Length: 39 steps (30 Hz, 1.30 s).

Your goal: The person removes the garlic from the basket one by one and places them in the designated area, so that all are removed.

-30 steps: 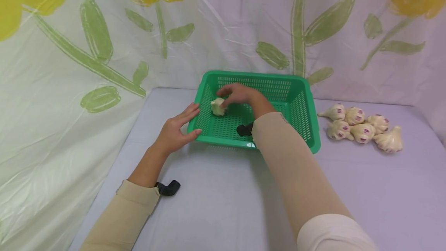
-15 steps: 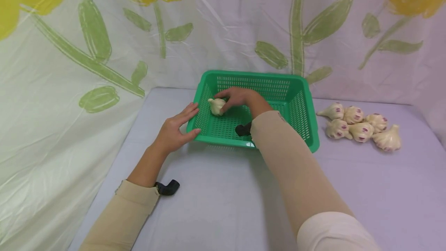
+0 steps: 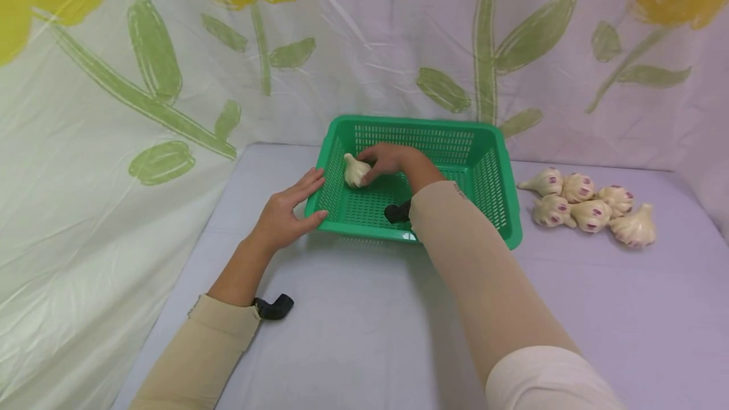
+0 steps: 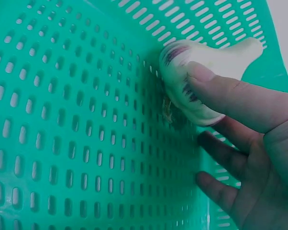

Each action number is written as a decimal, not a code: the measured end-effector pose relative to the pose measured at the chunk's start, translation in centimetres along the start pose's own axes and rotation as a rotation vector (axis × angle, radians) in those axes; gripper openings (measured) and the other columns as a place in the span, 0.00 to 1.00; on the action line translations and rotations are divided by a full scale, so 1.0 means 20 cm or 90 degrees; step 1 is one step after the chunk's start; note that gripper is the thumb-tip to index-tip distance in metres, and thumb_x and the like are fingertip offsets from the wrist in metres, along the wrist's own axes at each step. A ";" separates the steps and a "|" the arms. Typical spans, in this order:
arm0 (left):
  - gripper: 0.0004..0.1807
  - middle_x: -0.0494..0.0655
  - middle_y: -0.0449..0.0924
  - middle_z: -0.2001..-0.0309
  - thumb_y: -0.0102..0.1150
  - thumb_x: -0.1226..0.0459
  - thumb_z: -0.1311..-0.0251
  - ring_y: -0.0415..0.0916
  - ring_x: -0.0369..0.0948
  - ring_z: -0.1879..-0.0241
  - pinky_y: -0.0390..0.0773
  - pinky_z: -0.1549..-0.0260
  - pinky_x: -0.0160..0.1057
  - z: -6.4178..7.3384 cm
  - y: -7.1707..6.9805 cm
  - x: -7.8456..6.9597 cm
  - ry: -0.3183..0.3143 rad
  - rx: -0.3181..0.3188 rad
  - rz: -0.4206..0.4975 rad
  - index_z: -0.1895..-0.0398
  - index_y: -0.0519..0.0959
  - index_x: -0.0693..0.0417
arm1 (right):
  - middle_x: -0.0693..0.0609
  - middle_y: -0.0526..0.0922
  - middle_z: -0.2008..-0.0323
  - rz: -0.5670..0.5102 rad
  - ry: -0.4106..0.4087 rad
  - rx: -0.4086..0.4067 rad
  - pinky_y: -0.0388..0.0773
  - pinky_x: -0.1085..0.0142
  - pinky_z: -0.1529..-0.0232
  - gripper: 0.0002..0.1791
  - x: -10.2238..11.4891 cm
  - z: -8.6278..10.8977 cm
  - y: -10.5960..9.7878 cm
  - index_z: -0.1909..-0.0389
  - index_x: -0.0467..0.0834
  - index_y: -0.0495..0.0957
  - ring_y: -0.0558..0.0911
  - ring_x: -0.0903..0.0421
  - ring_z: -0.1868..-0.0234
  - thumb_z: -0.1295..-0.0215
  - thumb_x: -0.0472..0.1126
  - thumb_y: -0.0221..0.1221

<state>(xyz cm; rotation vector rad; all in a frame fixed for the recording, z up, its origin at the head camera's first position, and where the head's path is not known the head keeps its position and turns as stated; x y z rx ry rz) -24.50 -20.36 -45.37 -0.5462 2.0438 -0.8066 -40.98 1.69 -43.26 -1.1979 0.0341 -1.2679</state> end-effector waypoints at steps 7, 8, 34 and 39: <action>0.35 0.42 0.63 0.27 0.65 0.53 0.40 0.57 0.38 0.26 0.68 0.34 0.49 0.00 0.00 0.00 0.003 0.000 0.002 0.31 0.70 0.58 | 0.43 0.64 0.28 -0.010 0.006 -0.004 0.59 0.49 0.27 0.44 0.00 0.00 0.00 0.26 0.41 0.60 0.62 0.45 0.26 0.38 0.52 0.67; 0.35 0.42 0.63 0.27 0.65 0.54 0.40 0.57 0.38 0.26 0.68 0.34 0.49 0.00 0.00 0.00 0.004 -0.001 0.003 0.31 0.70 0.58 | 0.43 0.65 0.28 -0.016 0.006 -0.007 0.60 0.49 0.28 0.44 -0.01 0.00 -0.01 0.26 0.41 0.60 0.63 0.45 0.27 0.38 0.52 0.67; 0.35 0.45 0.64 0.27 0.64 0.54 0.40 0.58 0.41 0.26 0.68 0.34 0.50 0.00 0.00 -0.02 0.000 0.001 0.006 0.31 0.70 0.56 | 0.53 0.79 0.40 -0.204 -0.050 -0.200 0.73 0.50 0.37 0.37 0.10 0.26 -0.17 0.35 0.51 0.74 0.76 0.54 0.40 0.44 0.61 0.68; 0.35 0.45 0.65 0.27 0.64 0.53 0.41 0.59 0.42 0.27 0.68 0.34 0.50 0.00 0.00 -0.02 0.002 -0.008 0.000 0.31 0.70 0.56 | 0.54 0.80 0.41 -0.187 -0.077 -0.244 0.75 0.54 0.40 0.36 0.16 0.38 -0.23 0.36 0.53 0.75 0.78 0.56 0.42 0.44 0.61 0.68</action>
Point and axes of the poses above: each hand's wrist, its own z-axis away from the middle knuckle, its own y-axis out of the palm, x = y × z, the point moved 2 cm from there along -z, towards the middle knuckle
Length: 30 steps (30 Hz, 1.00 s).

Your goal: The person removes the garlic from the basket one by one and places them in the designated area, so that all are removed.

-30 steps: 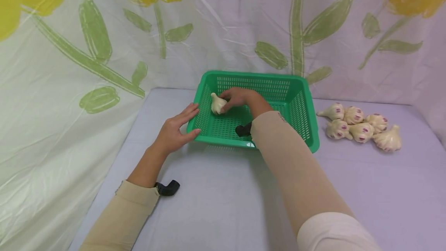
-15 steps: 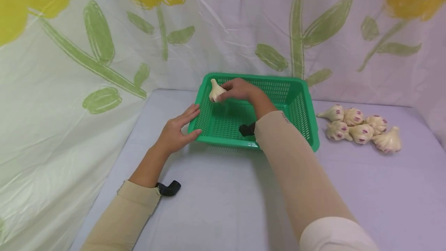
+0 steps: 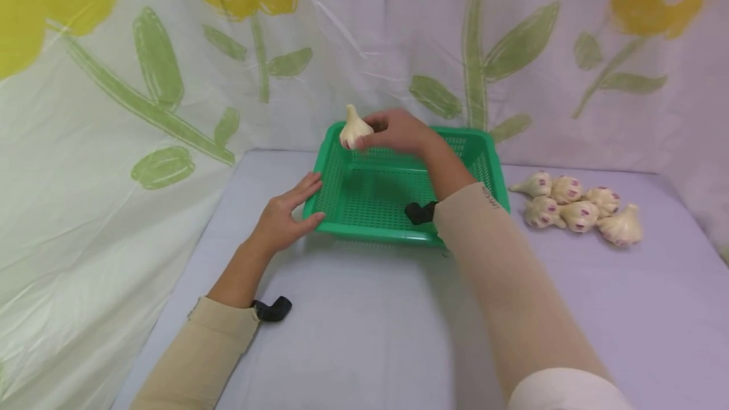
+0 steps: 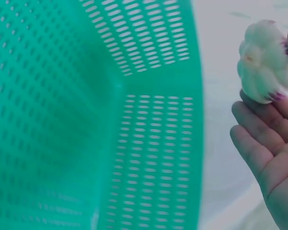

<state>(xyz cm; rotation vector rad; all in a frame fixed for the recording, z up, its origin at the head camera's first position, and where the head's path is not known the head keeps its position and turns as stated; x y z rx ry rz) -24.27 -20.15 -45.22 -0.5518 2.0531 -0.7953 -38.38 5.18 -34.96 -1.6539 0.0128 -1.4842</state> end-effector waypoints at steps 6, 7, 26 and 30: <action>0.35 0.46 0.65 0.27 0.65 0.54 0.40 0.59 0.43 0.27 0.69 0.34 0.51 0.01 0.00 0.00 0.004 0.000 0.005 0.31 0.70 0.57 | 0.52 0.82 0.44 -0.050 -0.036 -0.058 0.76 0.60 0.43 0.31 0.07 0.15 -0.11 0.37 0.52 0.77 0.81 0.58 0.45 0.42 0.56 0.69; 0.35 0.46 0.64 0.27 0.65 0.54 0.40 0.59 0.43 0.27 0.69 0.34 0.51 0.01 0.00 0.00 0.002 0.001 0.005 0.31 0.70 0.57 | 0.52 0.81 0.44 -0.058 -0.036 -0.071 0.76 0.62 0.44 0.31 0.08 0.18 -0.13 0.36 0.52 0.76 0.80 0.58 0.44 0.41 0.54 0.68; 0.35 0.43 0.64 0.27 0.65 0.54 0.40 0.59 0.41 0.26 0.69 0.34 0.50 0.01 0.01 0.00 -0.007 -0.003 0.011 0.30 0.69 0.54 | 0.63 0.80 0.47 -0.093 0.053 -0.315 0.74 0.83 0.56 0.33 -0.25 0.87 -0.42 0.30 0.51 0.69 0.79 0.71 0.49 0.35 0.47 0.64; 0.36 0.43 0.64 0.27 0.65 0.53 0.40 0.59 0.40 0.27 0.69 0.35 0.50 0.00 0.01 0.01 -0.006 -0.006 0.011 0.30 0.69 0.54 | 0.64 0.78 0.45 -0.073 0.116 -0.331 0.72 0.84 0.58 0.35 -0.37 1.01 -0.45 0.27 0.53 0.64 0.77 0.73 0.50 0.34 0.50 0.63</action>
Point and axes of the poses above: each hand's wrist, its own z-axis away from the middle knuckle, its own y-axis out of the palm, x = y × z, the point moved 2 cm from there along -z, towards the middle knuckle
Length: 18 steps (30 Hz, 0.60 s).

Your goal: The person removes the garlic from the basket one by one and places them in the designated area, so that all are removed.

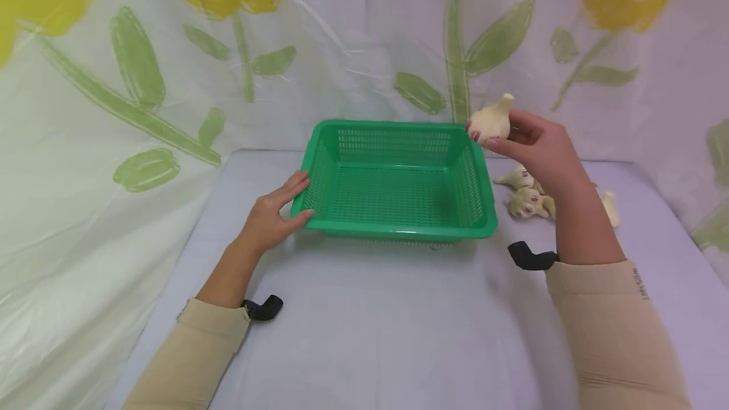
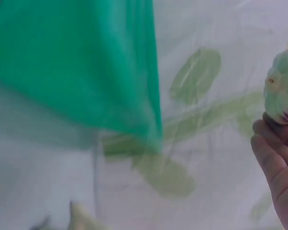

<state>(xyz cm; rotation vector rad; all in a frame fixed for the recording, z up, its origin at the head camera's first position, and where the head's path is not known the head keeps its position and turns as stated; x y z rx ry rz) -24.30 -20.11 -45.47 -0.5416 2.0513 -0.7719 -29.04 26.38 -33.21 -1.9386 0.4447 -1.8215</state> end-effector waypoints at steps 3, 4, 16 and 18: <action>0.35 0.44 0.64 0.27 0.65 0.53 0.40 0.59 0.41 0.27 0.69 0.34 0.50 0.00 0.00 0.00 0.001 -0.001 0.001 0.30 0.69 0.54 | 0.61 0.73 0.36 0.046 0.055 -0.007 0.70 0.85 0.58 0.40 -0.11 0.05 -0.08 0.24 0.54 0.58 0.74 0.72 0.43 0.34 0.54 0.61; 0.35 0.44 0.64 0.27 0.65 0.53 0.40 0.59 0.41 0.27 0.69 0.34 0.50 0.00 0.00 0.00 0.001 -0.001 0.001 0.30 0.69 0.54 | 0.58 0.70 0.32 0.061 0.072 -0.007 0.69 0.86 0.58 0.41 -0.15 0.07 -0.11 0.23 0.54 0.55 0.72 0.69 0.39 0.33 0.56 0.61; 0.35 0.44 0.65 0.28 0.66 0.55 0.41 0.59 0.42 0.27 0.68 0.33 0.50 -0.01 0.00 -0.01 -0.002 -0.006 0.012 0.31 0.70 0.56 | 0.63 0.68 0.32 0.127 0.189 0.003 0.66 0.88 0.63 0.47 -0.55 0.28 -0.24 0.22 0.48 0.53 0.67 0.86 0.54 0.36 0.63 0.59; 0.35 0.45 0.65 0.28 0.66 0.56 0.41 0.59 0.42 0.27 0.68 0.34 0.51 0.00 0.00 -0.01 0.002 -0.008 0.014 0.31 0.70 0.56 | 0.55 0.64 0.28 0.130 0.201 0.019 0.69 0.85 0.57 0.48 -0.60 0.31 -0.23 0.22 0.45 0.51 0.66 0.87 0.53 0.35 0.63 0.59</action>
Point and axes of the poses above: each hand's wrist, its own z-axis away from the middle knuckle, its own y-axis out of the palm, x = y × z, the point moved 2 cm from there along -z, towards the middle knuckle
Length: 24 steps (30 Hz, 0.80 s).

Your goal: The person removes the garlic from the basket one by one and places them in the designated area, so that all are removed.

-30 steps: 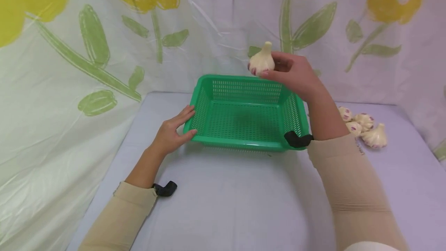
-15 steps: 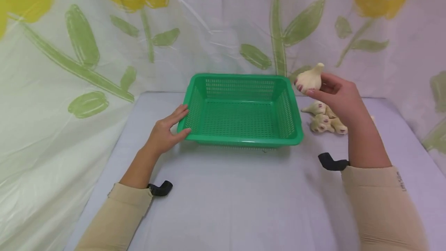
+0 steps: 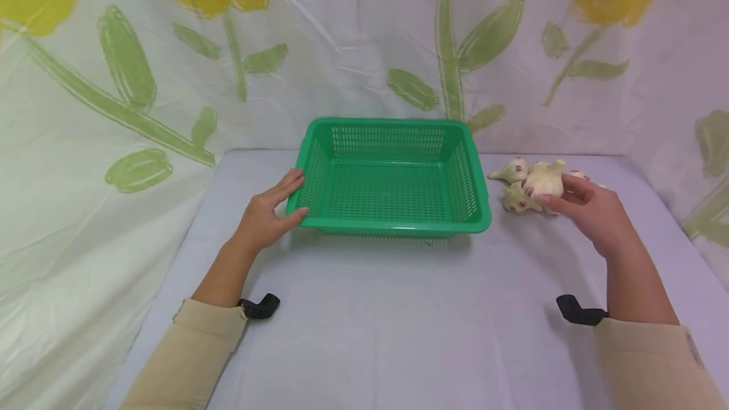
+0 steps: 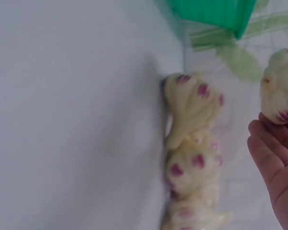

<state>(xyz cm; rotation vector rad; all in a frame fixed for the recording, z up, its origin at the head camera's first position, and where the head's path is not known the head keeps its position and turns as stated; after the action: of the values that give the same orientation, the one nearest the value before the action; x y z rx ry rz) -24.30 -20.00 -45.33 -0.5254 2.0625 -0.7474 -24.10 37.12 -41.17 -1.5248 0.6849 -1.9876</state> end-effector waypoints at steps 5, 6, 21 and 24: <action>0.35 0.44 0.65 0.28 0.66 0.56 0.41 0.59 0.41 0.27 0.68 0.34 0.50 0.00 0.00 0.00 0.005 -0.002 -0.003 0.31 0.70 0.56 | 0.37 0.60 0.27 0.035 0.006 0.034 0.72 0.76 0.51 0.48 -0.11 0.03 0.05 0.22 0.41 0.48 0.65 0.82 0.49 0.33 0.62 0.57; 0.35 0.44 0.65 0.28 0.66 0.56 0.41 0.59 0.41 0.27 0.68 0.34 0.50 0.00 0.00 0.00 0.005 -0.001 -0.004 0.31 0.70 0.56 | 0.35 0.62 0.28 0.041 0.005 0.038 0.74 0.70 0.47 0.48 -0.13 0.04 0.05 0.22 0.40 0.48 0.67 0.78 0.48 0.32 0.62 0.57; 0.35 0.43 0.63 0.27 0.65 0.55 0.40 0.59 0.40 0.26 0.67 0.33 0.50 0.00 0.01 0.01 0.002 0.005 -0.015 0.30 0.69 0.54 | 0.23 0.46 0.28 0.096 0.007 0.106 0.64 0.31 0.42 0.53 -0.24 0.03 0.10 0.24 0.32 0.45 0.55 0.23 0.32 0.33 0.62 0.57; 0.35 0.43 0.63 0.27 0.65 0.54 0.40 0.58 0.40 0.26 0.67 0.33 0.50 0.00 0.01 0.01 -0.001 0.009 -0.013 0.30 0.69 0.54 | 0.23 0.46 0.28 0.104 0.005 0.112 0.64 0.32 0.42 0.53 -0.24 0.03 0.10 0.24 0.32 0.44 0.56 0.24 0.32 0.33 0.61 0.58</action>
<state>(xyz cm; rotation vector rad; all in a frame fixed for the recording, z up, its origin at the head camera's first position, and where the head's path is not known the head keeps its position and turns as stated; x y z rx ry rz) -24.43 -19.99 -45.52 -0.5403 2.0523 -0.7725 -22.22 38.93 -45.80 -1.3156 0.6001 -1.8782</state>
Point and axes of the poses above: each hand's wrist, its own z-axis away from the middle knuckle, its own y-axis out of the palm, x = y × z, the point moved 2 cm from there along -z, towards the middle knuckle
